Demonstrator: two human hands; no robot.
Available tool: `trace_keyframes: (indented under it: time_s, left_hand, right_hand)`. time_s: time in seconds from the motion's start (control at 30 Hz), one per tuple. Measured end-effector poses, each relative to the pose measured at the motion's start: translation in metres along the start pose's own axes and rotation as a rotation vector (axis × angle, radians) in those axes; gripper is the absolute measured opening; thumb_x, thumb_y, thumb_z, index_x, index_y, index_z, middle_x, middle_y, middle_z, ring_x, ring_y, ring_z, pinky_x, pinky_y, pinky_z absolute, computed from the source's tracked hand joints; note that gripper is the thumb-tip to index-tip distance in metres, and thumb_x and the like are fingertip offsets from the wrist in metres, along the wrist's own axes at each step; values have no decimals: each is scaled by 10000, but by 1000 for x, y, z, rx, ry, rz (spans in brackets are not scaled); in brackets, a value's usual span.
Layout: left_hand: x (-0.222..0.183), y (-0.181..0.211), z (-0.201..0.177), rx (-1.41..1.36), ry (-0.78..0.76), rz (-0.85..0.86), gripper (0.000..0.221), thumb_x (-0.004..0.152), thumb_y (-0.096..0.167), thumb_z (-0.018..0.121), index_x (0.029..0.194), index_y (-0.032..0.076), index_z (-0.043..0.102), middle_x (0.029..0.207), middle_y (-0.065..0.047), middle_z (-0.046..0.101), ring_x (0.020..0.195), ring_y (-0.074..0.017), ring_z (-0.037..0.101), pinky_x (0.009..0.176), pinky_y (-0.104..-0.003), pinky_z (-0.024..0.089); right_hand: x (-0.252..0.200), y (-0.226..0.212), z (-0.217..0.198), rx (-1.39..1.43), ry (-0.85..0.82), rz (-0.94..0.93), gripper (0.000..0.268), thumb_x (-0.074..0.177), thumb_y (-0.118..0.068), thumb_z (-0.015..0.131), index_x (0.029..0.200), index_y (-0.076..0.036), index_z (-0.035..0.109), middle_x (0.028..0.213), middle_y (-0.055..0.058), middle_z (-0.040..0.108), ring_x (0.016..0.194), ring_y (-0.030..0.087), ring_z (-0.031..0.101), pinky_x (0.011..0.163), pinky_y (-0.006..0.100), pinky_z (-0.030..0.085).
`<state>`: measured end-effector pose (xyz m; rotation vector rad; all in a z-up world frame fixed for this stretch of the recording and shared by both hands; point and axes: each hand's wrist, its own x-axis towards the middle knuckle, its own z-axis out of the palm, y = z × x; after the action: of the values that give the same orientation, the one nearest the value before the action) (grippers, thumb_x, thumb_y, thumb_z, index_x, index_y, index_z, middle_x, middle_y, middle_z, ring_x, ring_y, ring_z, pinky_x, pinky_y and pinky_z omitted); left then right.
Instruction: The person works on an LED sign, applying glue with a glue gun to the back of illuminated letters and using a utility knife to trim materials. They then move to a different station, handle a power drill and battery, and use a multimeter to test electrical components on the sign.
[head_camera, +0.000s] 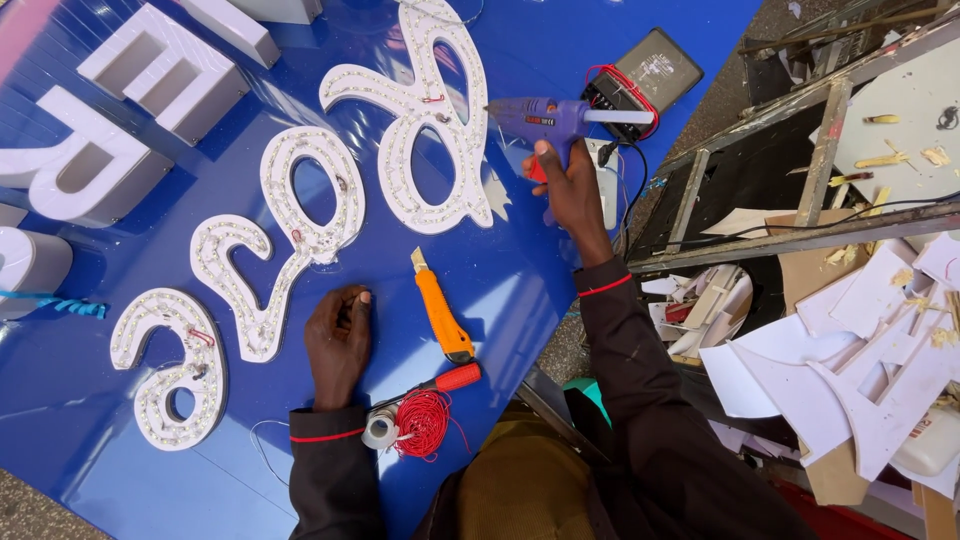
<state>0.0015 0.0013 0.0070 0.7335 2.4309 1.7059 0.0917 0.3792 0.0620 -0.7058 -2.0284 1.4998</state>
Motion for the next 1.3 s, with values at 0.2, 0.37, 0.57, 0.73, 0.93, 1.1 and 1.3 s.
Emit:
trace_keyframes:
  time_s: [0.2, 0.37, 0.57, 0.73, 0.93, 1.1, 1.3]
  left_hand:
    - [18, -11, 6, -45, -160, -52, 187, 1111, 203, 820, 1114, 20, 852, 820, -190, 743, 729, -298, 705, 622, -412, 540]
    - [39, -16, 28, -25, -219, 18, 197, 1110, 272, 826, 1085, 80, 863, 789, -161, 741, 709, -295, 720, 613, -416, 553]
    - [42, -15, 26, -48, -229, 66, 180, 1140, 208, 784, 1076, 48, 837, 736, -188, 703, 669, -313, 697, 577, -405, 532]
    - [42, -13, 25, -52, -222, 58, 195, 1139, 210, 783, 1060, 39, 828, 733, -196, 710, 666, -330, 700, 574, -420, 536]
    - [45, -8, 25, -69, -230, 66, 193, 1149, 200, 767, 1065, 34, 820, 710, -196, 679, 654, -313, 670, 577, -410, 510]
    - [48, -5, 24, -66, -230, 66, 186, 1142, 189, 773, 1062, 29, 821, 712, -202, 683, 649, -322, 670, 572, -411, 507]
    - [46, -5, 24, -67, -226, 56, 178, 1130, 186, 782, 1053, 30, 823, 710, -200, 681, 649, -327, 668, 573, -417, 507]
  right_hand:
    - [32, 3, 8, 25, 43, -6, 430, 1231, -384, 528, 1424, 0, 556, 982, 157, 798, 913, 237, 828, 671, 306, 720]
    - [59, 23, 19, -10, 60, -33, 352, 1228, -310, 514, 1412, -18, 582, 884, 121, 782, 797, 180, 802, 566, 259, 673]
    - [71, 29, 22, -45, 79, -29, 350, 1212, -245, 559, 1433, 25, 576, 845, 122, 790, 764, 203, 808, 523, 272, 683]
    - [65, 20, 20, -64, 74, -7, 316, 1205, -228, 553, 1416, 6, 582, 826, 109, 780, 748, 181, 790, 521, 252, 675]
    - [71, 20, 18, -38, 53, -3, 339, 1207, -227, 567, 1425, 31, 588, 823, 125, 784, 748, 196, 799, 521, 270, 701]
    - [72, 23, 14, -58, 88, 12, 337, 1204, -221, 565, 1420, 37, 579, 814, 114, 779, 730, 180, 791, 513, 254, 694]
    - [68, 19, 12, -70, 83, -3, 321, 1215, -202, 537, 1433, 30, 572, 809, 94, 772, 727, 165, 782, 515, 260, 690]
